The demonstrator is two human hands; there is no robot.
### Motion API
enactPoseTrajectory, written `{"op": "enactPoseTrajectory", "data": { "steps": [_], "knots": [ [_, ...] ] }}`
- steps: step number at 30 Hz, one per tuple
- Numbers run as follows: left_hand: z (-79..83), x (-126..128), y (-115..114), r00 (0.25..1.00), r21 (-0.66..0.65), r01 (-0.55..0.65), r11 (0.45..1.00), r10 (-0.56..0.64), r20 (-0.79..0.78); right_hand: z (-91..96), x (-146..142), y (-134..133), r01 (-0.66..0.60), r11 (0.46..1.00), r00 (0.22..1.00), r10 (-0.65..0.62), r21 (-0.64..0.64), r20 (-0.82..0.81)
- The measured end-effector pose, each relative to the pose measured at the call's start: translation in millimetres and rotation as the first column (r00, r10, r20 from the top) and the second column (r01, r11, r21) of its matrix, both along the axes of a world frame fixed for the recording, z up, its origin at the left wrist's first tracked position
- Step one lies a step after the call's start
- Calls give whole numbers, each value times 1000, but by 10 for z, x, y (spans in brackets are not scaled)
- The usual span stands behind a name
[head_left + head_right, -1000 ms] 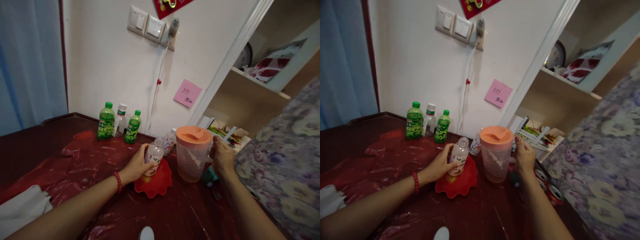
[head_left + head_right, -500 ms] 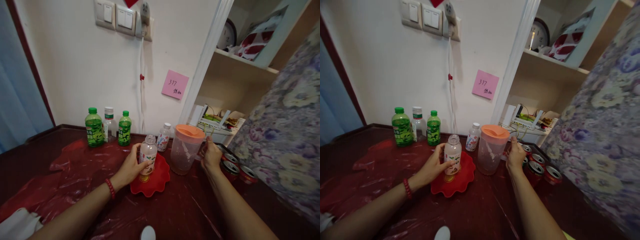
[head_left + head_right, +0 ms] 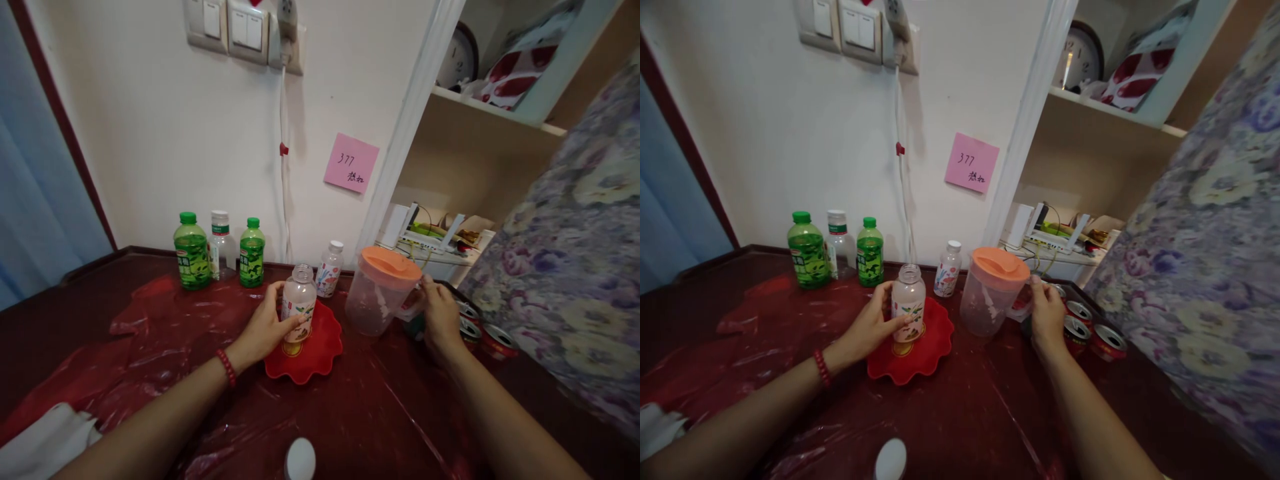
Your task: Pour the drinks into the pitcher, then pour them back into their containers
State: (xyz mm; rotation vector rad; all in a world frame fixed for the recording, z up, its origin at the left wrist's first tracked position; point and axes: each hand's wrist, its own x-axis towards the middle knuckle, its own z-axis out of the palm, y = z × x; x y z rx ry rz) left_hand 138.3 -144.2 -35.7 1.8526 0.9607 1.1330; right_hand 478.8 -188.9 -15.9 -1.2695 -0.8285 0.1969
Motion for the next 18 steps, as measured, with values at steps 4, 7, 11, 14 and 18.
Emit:
{"op": "enactPoseTrajectory", "data": {
  "steps": [4,7,11,14,18],
  "knots": [
    [-37,2,9,1000,35,-8,999,8,12,196,-76,-336,229,973,959,-233,44,163],
    [-48,2,-3,1000,38,-18,999,18,2,342,-377,-670,219,964,918,-256,151,304],
    [-67,5,-5,1000,36,-7,999,7,8,393,-988,-1038,-278,953,708,291,-125,643],
    [-90,12,4,1000,47,-5,999,4,25,276,-1415,-1170,-540,559,255,821,-629,511],
    [-96,12,3,1000,68,-9,998,8,23,-3,-1748,-1184,-337,348,26,932,-875,361]
  ]
}}
